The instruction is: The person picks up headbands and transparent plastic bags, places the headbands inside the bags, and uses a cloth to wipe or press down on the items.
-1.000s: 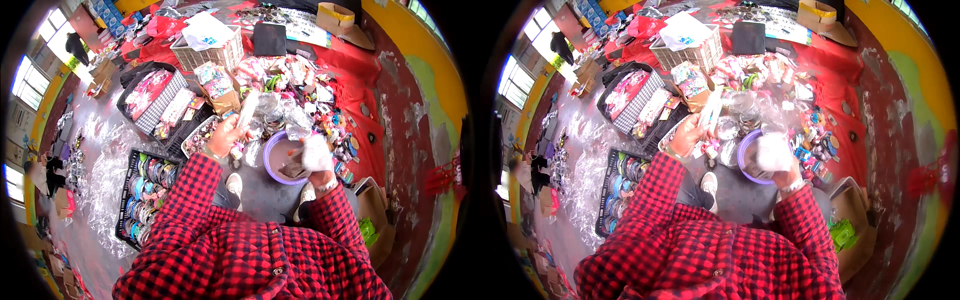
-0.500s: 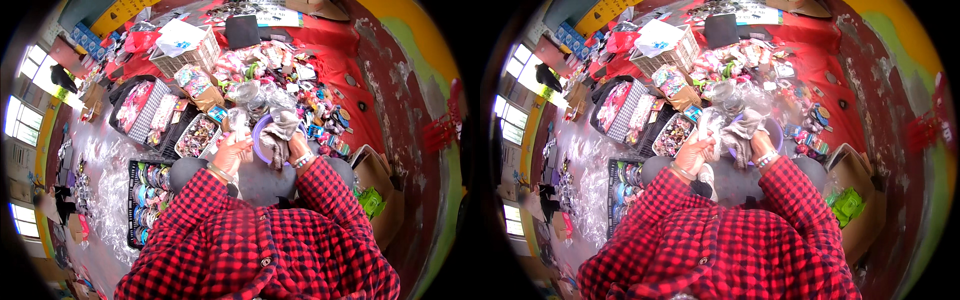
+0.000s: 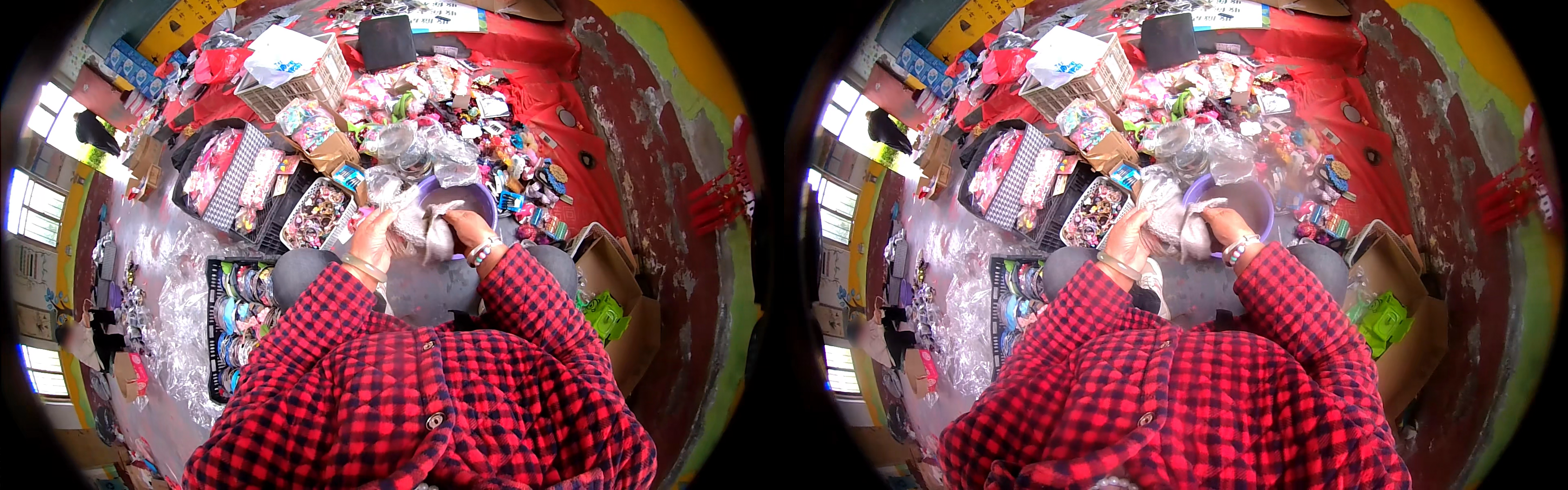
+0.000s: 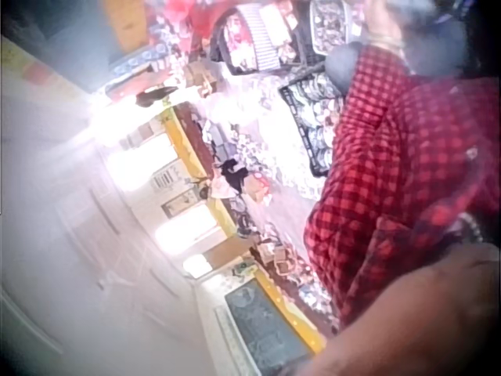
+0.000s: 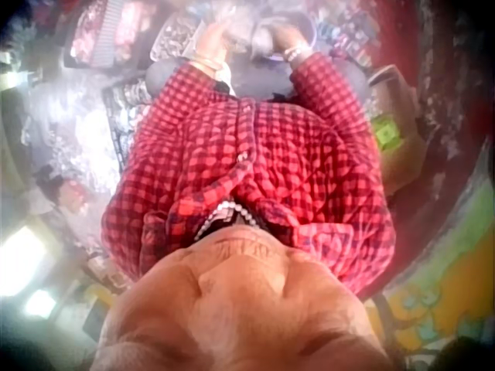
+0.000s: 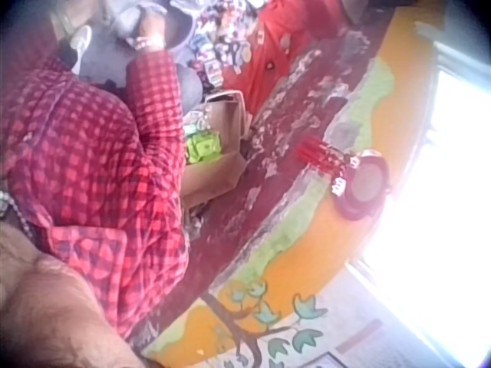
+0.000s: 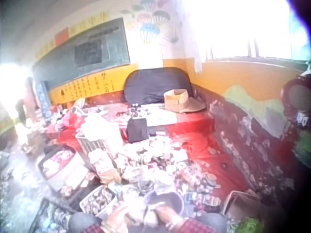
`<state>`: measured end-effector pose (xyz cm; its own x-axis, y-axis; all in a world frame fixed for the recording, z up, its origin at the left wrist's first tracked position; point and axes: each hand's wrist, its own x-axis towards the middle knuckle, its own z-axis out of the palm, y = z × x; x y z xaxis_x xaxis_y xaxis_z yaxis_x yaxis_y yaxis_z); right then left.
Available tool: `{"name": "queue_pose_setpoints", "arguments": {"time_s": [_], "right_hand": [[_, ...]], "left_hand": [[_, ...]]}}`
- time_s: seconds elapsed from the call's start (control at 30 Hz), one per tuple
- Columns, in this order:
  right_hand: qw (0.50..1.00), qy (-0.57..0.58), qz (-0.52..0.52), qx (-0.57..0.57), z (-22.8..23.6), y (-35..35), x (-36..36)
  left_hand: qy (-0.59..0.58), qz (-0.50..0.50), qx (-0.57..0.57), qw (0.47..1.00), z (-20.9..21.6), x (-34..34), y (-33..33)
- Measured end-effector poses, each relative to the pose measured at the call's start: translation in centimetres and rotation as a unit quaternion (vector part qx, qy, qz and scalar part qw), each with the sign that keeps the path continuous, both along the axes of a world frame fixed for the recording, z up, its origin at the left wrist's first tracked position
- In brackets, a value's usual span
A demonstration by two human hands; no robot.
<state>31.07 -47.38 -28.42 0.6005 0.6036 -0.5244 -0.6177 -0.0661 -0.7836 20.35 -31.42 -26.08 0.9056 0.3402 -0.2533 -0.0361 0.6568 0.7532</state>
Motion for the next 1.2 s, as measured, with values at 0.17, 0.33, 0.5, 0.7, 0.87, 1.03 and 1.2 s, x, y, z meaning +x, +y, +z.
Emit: {"name": "queue_pose_setpoints", "arguments": {"time_s": [0.17, 0.33, 0.5, 0.7, 0.87, 1.03, 1.2], "right_hand": [[0.99, -0.108, 0.052, -0.079, 2.2, -0.3, -0.8], [0.971, -0.217, 0.021, 0.099, 2.5, 0.6, -2.4], [0.971, -0.154, 0.181, 0.009, 0.6, 1.8, -3.8], [0.882, -0.418, 0.216, 0.034, -7.0, 2.5, -1.2], [0.918, -0.379, -0.044, 0.106, -6.9, 1.5, -1.6], [0.799, -0.593, 0.077, -0.072, 1.0, 0.9, -1.2], [0.927, -0.373, 0.043, -0.009, 0.0, 1.5, 0.9]], "left_hand": [[-0.012, 0.016, 0.077, 0.997, 0.9, -0.2, 1.0], [-0.023, -0.044, 0.375, 0.926, 1.3, -0.4, 1.8], [-0.001, -0.067, 0.551, 0.832, 2.2, -0.5, -0.7], [-0.04, -0.135, 0.635, 0.759, 4.1, -0.9, -3.2], [-0.03, -0.195, 0.534, 0.822, 3.4, -0.8, -3.2], [-0.12, -0.191, 0.554, 0.802, 3.5, -0.7, -2.4], [-0.036, -0.178, 0.417, 0.891, 3.2, -0.9, 0.4]]}}
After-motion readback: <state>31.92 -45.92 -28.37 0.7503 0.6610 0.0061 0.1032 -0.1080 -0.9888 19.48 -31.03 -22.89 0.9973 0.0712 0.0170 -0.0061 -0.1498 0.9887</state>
